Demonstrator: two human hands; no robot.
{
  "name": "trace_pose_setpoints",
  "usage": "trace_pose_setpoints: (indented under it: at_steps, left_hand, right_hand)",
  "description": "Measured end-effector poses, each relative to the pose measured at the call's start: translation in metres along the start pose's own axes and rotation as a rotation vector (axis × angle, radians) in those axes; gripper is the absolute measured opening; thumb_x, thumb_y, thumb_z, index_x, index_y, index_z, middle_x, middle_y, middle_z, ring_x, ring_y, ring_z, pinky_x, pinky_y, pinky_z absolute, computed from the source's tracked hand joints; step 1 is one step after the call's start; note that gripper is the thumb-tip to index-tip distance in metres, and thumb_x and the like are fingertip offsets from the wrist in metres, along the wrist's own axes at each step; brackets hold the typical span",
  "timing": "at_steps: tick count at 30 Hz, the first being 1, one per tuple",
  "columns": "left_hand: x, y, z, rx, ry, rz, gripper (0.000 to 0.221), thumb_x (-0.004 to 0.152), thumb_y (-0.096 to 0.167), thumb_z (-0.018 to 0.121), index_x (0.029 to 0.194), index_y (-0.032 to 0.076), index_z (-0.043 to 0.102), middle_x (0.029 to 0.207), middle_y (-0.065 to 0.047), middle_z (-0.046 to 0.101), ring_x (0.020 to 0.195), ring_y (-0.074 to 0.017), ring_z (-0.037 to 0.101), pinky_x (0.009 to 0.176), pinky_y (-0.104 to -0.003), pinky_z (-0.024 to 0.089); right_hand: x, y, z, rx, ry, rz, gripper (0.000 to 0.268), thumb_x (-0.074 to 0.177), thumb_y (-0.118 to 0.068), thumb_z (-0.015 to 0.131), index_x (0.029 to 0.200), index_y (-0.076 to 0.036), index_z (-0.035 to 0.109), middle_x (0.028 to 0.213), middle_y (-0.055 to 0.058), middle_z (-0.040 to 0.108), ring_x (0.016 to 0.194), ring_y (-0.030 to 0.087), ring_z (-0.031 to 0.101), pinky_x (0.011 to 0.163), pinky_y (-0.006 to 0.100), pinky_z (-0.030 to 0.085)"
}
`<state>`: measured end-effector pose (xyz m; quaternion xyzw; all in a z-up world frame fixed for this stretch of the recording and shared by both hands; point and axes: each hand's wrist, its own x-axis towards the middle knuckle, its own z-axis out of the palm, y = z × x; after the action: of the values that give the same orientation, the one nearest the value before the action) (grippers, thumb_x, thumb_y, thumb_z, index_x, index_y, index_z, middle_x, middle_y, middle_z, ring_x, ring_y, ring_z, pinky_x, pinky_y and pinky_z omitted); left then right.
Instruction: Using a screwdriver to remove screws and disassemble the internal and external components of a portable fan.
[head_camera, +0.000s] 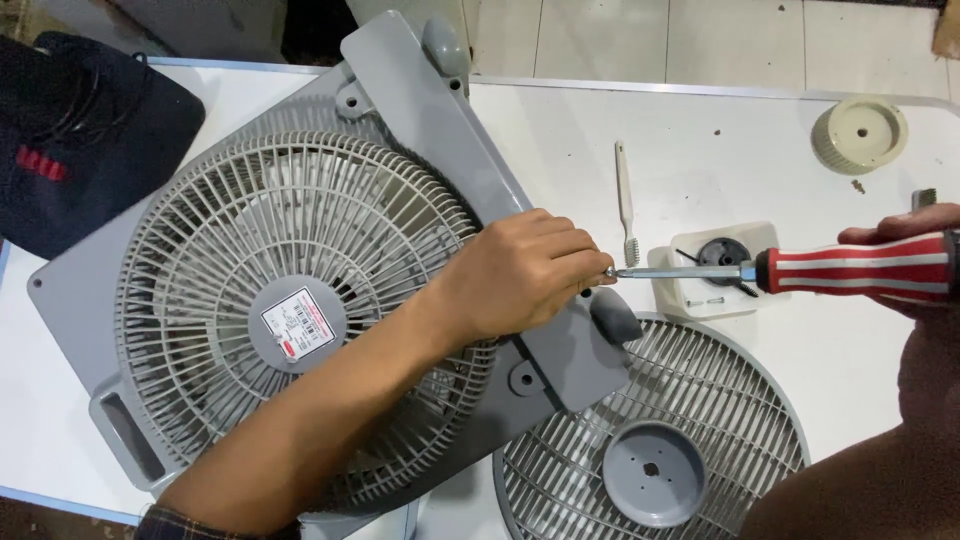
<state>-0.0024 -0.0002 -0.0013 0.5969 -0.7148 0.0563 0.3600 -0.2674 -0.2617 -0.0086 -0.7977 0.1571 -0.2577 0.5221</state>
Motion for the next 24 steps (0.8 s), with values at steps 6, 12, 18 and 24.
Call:
trace_pose_setpoints:
  at_steps: [6,12,18,24]
  left_hand:
    - [-0.001,-0.001,0.001,0.009,-0.01,-0.003,0.008,0.099,0.007,0.072,0.1,0.0,0.073,0.09,-0.01,0.073,0.077,-0.0252,0.068,0.071,-0.037,0.054]
    - [0.0,0.001,0.001,0.127,-0.005,-0.007,0.01,0.1,0.009,0.068,0.093,0.004,0.072,0.082,-0.008,0.071,0.071,-0.0239,0.065,0.065,-0.036,0.051]
    - [0.0,0.0,0.002,0.18,-0.012,-0.002,0.009,0.098,0.008,0.069,0.09,0.006,0.071,0.083,-0.007,0.072,0.071,-0.0225,0.065,0.065,-0.034,0.05]
    - [0.002,0.0,0.002,0.219,-0.064,-0.008,0.011,0.097,0.002,0.065,0.089,0.007,0.071,0.081,-0.005,0.071,0.069,-0.0208,0.063,0.064,-0.034,0.05]
  right_hand:
    - [0.001,-0.011,0.008,0.046,0.053,0.076,0.054,0.121,-0.038,0.033,0.15,0.007,0.043,0.149,0.02,0.049,0.138,0.034,0.062,0.11,0.037,0.06]
    - [0.001,-0.047,0.035,-0.068,0.09,0.047,0.04,0.109,0.0,0.022,0.136,0.02,0.043,0.135,0.031,0.052,0.128,0.044,0.064,0.113,0.053,0.062]
    - [0.005,-0.045,0.025,0.015,-0.051,-0.012,0.053,0.099,-0.024,0.045,0.136,0.013,0.044,0.135,0.025,0.055,0.132,0.04,0.067,0.12,0.046,0.059]
    - [-0.001,-0.028,0.006,0.176,-0.25,-0.156,0.048,0.101,-0.023,0.049,0.146,-0.018,0.033,0.139,0.023,0.049,0.144,0.051,0.061,0.134,0.068,0.056]
